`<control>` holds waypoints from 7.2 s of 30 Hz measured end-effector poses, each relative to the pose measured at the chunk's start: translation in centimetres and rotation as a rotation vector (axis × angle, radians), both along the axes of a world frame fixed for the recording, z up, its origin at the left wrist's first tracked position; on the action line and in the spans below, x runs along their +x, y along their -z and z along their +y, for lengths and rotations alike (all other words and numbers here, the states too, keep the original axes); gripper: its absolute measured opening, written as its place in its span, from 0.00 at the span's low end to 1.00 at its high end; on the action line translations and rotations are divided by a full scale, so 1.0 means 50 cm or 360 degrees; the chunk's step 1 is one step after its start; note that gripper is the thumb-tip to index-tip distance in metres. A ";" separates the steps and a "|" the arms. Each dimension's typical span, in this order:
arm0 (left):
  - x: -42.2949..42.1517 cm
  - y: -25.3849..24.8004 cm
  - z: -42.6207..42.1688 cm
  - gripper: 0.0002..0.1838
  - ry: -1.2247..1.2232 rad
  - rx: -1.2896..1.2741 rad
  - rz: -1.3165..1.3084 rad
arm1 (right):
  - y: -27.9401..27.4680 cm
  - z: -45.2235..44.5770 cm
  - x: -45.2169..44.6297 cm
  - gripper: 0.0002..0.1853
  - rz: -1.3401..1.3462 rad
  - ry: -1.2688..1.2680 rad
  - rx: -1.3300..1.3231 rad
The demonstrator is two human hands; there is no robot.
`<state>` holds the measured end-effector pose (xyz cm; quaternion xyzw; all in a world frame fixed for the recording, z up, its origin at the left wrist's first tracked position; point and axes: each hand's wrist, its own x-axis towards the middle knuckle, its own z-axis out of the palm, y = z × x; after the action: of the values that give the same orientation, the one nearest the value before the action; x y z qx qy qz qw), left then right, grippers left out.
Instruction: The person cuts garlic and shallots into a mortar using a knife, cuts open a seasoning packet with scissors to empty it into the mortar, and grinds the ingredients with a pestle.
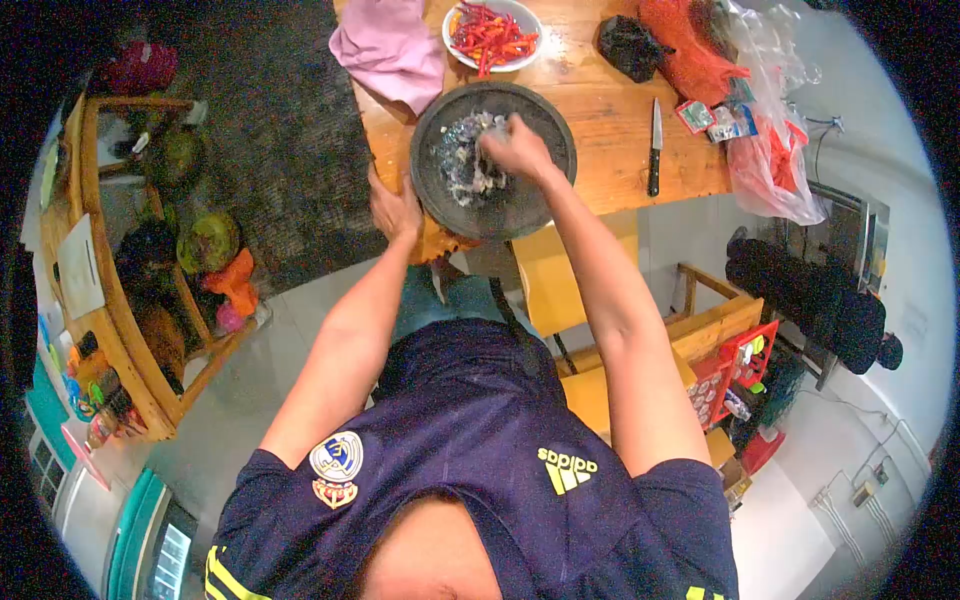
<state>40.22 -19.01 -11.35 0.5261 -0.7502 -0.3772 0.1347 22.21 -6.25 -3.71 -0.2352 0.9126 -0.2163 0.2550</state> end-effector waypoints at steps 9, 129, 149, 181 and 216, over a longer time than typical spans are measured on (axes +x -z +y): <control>0.004 -0.004 -0.007 0.40 0.0101 0.0031 0.0053 | -0.018 0.017 -0.038 0.34 -0.1001 0.0359 0.0033; 0.000 0.002 -0.005 0.37 0.0023 0.0059 -0.0113 | -0.037 -0.074 0.042 0.26 -0.0606 0.0330 -0.0110; 0.007 0.013 0.005 0.37 0.0029 -0.0077 -0.0094 | 0.025 -0.074 0.062 0.27 0.0016 0.0120 -0.0162; -0.117 0.018 -0.129 0.33 -0.0357 0.0449 -0.0330 | -0.017 -0.089 0.193 0.27 0.0100 0.0249 0.0170; -0.127 0.040 -0.127 0.32 -0.0222 0.0236 -0.0484 | -0.040 -0.012 0.159 0.24 -0.0953 0.1168 -0.0542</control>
<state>33.84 -25.38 -13.35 0.6363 -0.6938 -0.3372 0.0065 30.16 -6.84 -1.73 0.1352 0.7737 -0.4956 0.3708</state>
